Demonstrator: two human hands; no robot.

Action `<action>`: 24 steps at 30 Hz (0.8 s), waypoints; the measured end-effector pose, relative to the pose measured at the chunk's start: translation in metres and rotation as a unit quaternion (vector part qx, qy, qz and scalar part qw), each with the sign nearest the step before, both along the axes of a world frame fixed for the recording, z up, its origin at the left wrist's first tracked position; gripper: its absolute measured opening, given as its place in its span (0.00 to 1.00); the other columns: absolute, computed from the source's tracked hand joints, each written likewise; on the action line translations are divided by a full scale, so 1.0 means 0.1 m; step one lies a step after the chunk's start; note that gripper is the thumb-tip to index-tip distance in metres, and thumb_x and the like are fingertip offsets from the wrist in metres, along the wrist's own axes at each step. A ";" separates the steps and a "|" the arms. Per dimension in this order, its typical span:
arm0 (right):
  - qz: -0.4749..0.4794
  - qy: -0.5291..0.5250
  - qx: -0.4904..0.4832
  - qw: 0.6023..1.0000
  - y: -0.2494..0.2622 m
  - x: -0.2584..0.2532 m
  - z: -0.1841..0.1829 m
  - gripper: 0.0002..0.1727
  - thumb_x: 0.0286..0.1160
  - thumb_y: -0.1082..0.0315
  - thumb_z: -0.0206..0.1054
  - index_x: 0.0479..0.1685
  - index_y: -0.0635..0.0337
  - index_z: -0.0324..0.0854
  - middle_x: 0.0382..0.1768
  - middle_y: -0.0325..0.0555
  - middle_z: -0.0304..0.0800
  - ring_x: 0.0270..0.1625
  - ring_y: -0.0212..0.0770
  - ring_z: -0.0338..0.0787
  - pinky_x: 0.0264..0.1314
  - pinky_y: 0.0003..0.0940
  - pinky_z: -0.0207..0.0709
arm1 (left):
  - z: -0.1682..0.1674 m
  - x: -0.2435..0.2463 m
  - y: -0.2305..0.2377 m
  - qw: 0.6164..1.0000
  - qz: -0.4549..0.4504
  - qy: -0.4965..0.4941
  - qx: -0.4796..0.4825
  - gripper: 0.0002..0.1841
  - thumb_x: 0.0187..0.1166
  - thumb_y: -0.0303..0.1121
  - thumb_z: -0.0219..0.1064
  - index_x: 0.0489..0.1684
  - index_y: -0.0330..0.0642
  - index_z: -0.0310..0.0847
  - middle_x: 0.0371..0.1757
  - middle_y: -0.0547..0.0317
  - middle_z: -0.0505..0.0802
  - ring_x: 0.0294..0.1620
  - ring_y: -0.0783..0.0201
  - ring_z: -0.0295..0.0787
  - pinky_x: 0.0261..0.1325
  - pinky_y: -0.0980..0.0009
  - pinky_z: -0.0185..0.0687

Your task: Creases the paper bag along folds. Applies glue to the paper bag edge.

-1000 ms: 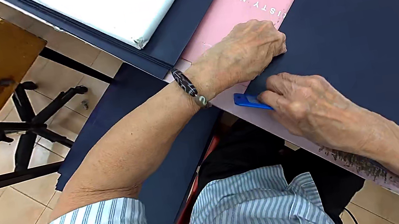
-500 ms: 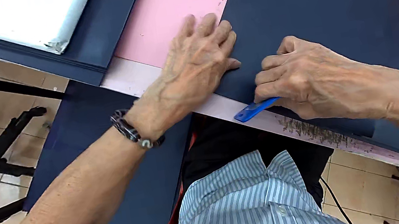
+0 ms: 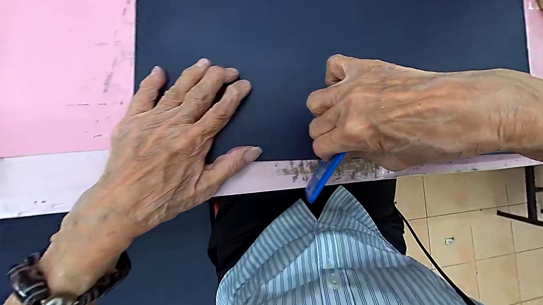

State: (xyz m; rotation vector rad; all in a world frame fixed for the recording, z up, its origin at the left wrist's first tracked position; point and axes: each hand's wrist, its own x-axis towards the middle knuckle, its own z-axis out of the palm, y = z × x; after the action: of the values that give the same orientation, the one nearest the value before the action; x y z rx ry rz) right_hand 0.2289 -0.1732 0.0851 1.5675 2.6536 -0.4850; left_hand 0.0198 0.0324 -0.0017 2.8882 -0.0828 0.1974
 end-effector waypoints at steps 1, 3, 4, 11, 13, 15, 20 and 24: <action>-0.009 0.005 0.001 1.000 -0.09 0.04 0.00 0.07 0.70 0.69 0.67 0.25 0.51 0.84 0.24 0.37 0.77 0.35 0.42 0.80 0.46 0.45 0.62 | 0.01 0.00 0.01 1.000 -0.001 0.004 0.005 0.41 0.84 0.66 0.42 0.89 0.46 0.65 0.91 0.48 0.68 0.93 0.45 0.55 0.89 0.35 0.40; -0.026 0.021 0.011 0.999 -0.25 0.12 -0.03 0.10 0.72 0.71 0.62 0.23 0.52 0.83 0.21 0.37 0.76 0.34 0.42 0.80 0.45 0.44 0.60 | 0.02 -0.01 0.01 1.000 0.000 0.009 0.016 0.41 0.85 0.66 0.41 0.89 0.46 0.64 0.91 0.48 0.68 0.93 0.45 0.55 0.89 0.36 0.40; -0.033 0.026 0.013 0.999 -0.34 0.16 -0.04 0.10 0.71 0.71 0.62 0.23 0.52 0.83 0.21 0.37 0.77 0.34 0.42 0.80 0.45 0.45 0.61 | 0.02 0.00 0.00 1.000 0.002 0.012 0.019 0.41 0.85 0.66 0.41 0.89 0.46 0.64 0.91 0.48 0.68 0.93 0.45 0.55 0.89 0.35 0.40; -0.091 0.035 0.050 0.994 -0.99 0.43 -0.13 0.07 0.66 0.64 0.64 0.27 0.47 0.87 0.23 0.33 0.81 0.36 0.40 0.81 0.46 0.44 0.61 | 0.10 0.00 -0.01 0.998 0.008 0.050 0.036 0.42 0.85 0.66 0.40 0.91 0.47 0.62 0.92 0.47 0.65 0.94 0.42 0.53 0.86 0.28 0.39; -0.129 0.027 0.055 0.990 -1.22 0.44 -0.14 0.10 0.70 0.63 0.63 0.29 0.47 0.91 0.26 0.33 0.85 0.37 0.40 0.82 0.48 0.45 0.62 | 0.11 0.00 -0.02 0.998 0.004 0.054 0.041 0.42 0.85 0.67 0.39 0.91 0.48 0.62 0.92 0.45 0.65 0.94 0.40 0.53 0.83 0.25 0.41; -0.169 0.008 0.055 0.984 -1.44 0.42 -0.11 0.11 0.76 0.63 0.62 0.30 0.48 0.90 0.27 0.34 0.87 0.38 0.40 0.84 0.46 0.43 0.62 | 0.10 0.01 -0.04 0.997 0.005 0.053 0.049 0.41 0.84 0.66 0.38 0.90 0.51 0.63 0.91 0.44 0.66 0.93 0.39 0.55 0.80 0.22 0.44; -0.412 0.124 0.179 0.885 -1.87 0.44 -0.04 0.15 0.80 0.56 0.66 0.46 0.60 0.87 0.37 0.40 0.89 0.39 0.29 0.88 0.43 0.23 0.81 | -0.05 -0.01 -0.05 1.000 0.019 0.021 0.011 0.37 0.85 0.65 0.40 0.86 0.57 0.73 0.89 0.42 0.69 0.92 0.32 0.52 0.77 0.18 0.44; -0.636 0.127 0.269 0.712 -2.01 0.78 -0.08 0.35 0.80 0.58 0.70 0.84 0.66 0.66 0.66 0.57 0.87 0.62 0.41 0.91 0.67 0.37 0.84 | -0.15 -0.02 0.02 0.998 0.019 0.059 0.034 0.54 0.66 0.85 0.40 0.94 0.66 0.56 0.94 0.46 0.60 0.93 0.27 0.42 0.72 0.12 0.42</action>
State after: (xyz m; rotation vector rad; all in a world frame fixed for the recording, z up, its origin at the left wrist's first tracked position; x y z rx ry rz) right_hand 0.3070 -0.3743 0.0773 3.5780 1.3332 0.1932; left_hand 0.0176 0.0347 -0.0170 2.9635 -0.0134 0.0316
